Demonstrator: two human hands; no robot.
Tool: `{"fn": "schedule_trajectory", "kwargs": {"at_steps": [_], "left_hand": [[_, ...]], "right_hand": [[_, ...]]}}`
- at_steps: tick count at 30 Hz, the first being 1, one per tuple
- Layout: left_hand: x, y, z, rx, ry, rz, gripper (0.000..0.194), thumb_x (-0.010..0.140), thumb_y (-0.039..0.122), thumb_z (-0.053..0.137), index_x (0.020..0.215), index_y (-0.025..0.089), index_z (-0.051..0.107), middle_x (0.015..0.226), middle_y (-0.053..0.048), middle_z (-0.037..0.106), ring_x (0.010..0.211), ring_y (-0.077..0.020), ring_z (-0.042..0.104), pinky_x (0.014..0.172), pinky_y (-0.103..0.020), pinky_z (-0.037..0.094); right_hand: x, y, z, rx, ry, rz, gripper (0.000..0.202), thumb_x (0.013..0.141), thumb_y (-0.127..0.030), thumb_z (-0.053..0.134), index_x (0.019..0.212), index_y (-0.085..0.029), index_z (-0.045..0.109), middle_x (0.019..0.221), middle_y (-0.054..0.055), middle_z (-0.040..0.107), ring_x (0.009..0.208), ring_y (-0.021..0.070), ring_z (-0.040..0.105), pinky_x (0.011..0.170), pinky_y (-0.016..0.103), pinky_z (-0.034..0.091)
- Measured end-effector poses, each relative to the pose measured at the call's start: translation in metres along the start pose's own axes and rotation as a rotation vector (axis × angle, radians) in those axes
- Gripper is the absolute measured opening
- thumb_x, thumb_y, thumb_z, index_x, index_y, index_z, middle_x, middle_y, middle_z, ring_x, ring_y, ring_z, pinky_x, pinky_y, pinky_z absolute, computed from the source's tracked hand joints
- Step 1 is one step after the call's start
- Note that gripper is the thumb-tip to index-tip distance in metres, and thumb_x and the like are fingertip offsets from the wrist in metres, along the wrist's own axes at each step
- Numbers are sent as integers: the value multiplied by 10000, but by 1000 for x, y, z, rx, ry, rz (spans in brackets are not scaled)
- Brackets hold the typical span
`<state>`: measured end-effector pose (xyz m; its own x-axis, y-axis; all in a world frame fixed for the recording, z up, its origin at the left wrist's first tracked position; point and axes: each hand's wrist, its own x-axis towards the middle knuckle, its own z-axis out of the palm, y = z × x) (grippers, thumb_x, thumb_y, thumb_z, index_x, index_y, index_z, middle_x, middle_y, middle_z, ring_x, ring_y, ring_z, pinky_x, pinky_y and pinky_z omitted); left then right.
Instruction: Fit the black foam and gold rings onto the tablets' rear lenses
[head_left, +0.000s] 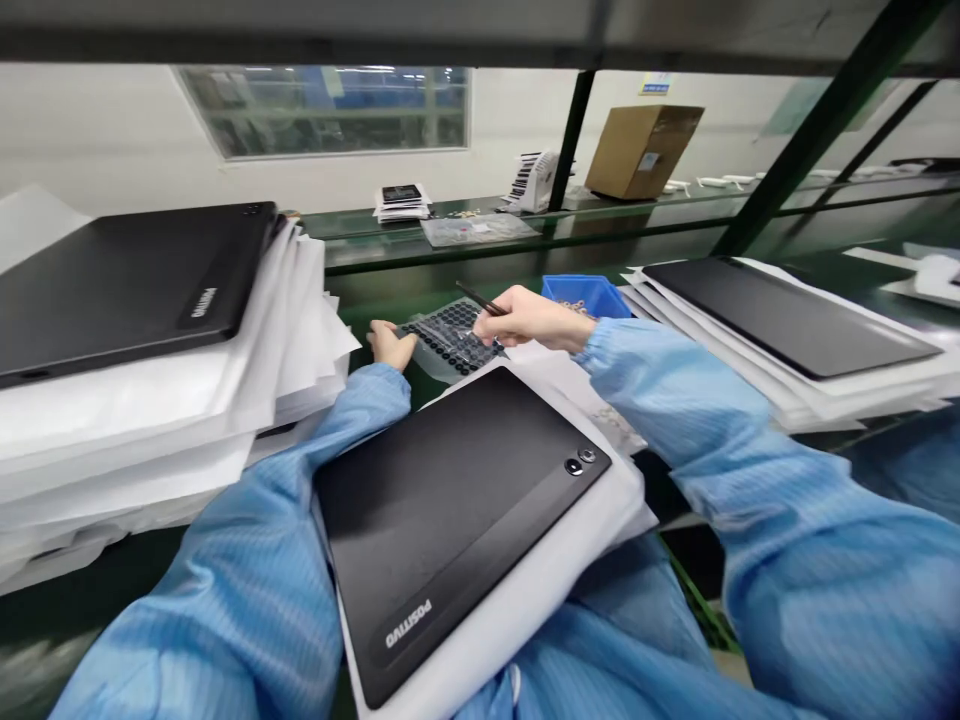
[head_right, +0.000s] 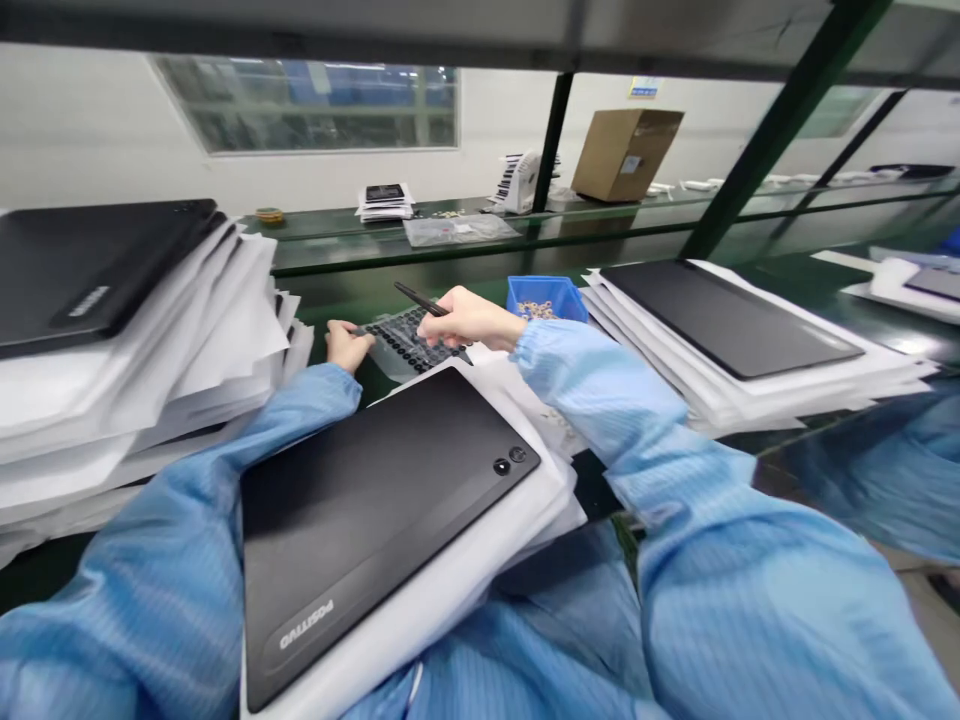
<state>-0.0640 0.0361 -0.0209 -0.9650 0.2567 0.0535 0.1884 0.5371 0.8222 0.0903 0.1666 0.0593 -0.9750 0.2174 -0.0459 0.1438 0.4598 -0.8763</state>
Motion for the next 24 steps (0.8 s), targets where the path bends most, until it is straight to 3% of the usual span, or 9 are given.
{"fn": "schedule_trajectory", "kwargs": {"at_steps": [2,5,7,9,12,14,18,24], "left_hand": [[-11,17,-15,107,-116,61,177,731,163,675,885,154,588,1001,-59,558,1017,-255,541,924,-429,428],[-45,47,-38,213,-398,226,101,657,186,674,656,191,574,790,-17,558,928,-253,564,942,-401,420],[-78,64,-52,251,-575,384,111,630,242,689,718,212,628,834,-9,597,971,-243,553,984,-361,390],[-112,72,-62,337,-810,783,244,727,371,608,910,213,642,1017,-40,629,1041,-249,538,999,-380,388],[-146,68,-66,408,-1030,1073,308,854,368,491,1108,229,596,1262,-62,571,1204,-249,475,993,-370,420],[-154,58,-60,445,-1061,1138,335,873,330,488,1189,242,558,1345,-67,527,1263,-256,439,997,-382,433],[-148,42,-45,438,-990,1203,384,870,302,503,1251,252,517,1381,-85,502,1280,-287,427,1006,-443,436],[-142,44,-35,358,-982,1221,289,873,303,510,1149,249,575,1284,-85,568,1189,-278,491,957,-424,467]], "right_hand": [[-43,6,-12,-4,-45,46,98,699,-87,606,601,-85,601,521,-1,560,384,22,408,364,160,238],[-100,20,-20,44,-116,156,103,667,-142,629,580,-97,599,507,-3,564,382,36,435,387,173,281],[-126,30,-19,105,-133,228,112,657,-175,632,577,-107,592,484,-18,551,389,41,447,426,177,327],[-140,37,-17,161,-120,267,110,651,-192,628,585,-114,586,465,-32,536,402,45,461,460,179,352],[-145,42,-12,205,-106,277,116,658,-208,615,591,-121,578,464,-38,534,408,47,468,459,179,341],[-142,44,-9,216,-106,279,111,664,-205,608,597,-121,580,456,-42,531,400,47,464,446,179,325],[-138,46,-6,260,-89,318,72,671,-166,591,617,-119,584,424,-47,525,390,52,478,439,174,325],[-139,48,-7,302,-107,367,49,685,-124,578,637,-120,581,424,-42,550,401,61,516,498,173,391]]}}
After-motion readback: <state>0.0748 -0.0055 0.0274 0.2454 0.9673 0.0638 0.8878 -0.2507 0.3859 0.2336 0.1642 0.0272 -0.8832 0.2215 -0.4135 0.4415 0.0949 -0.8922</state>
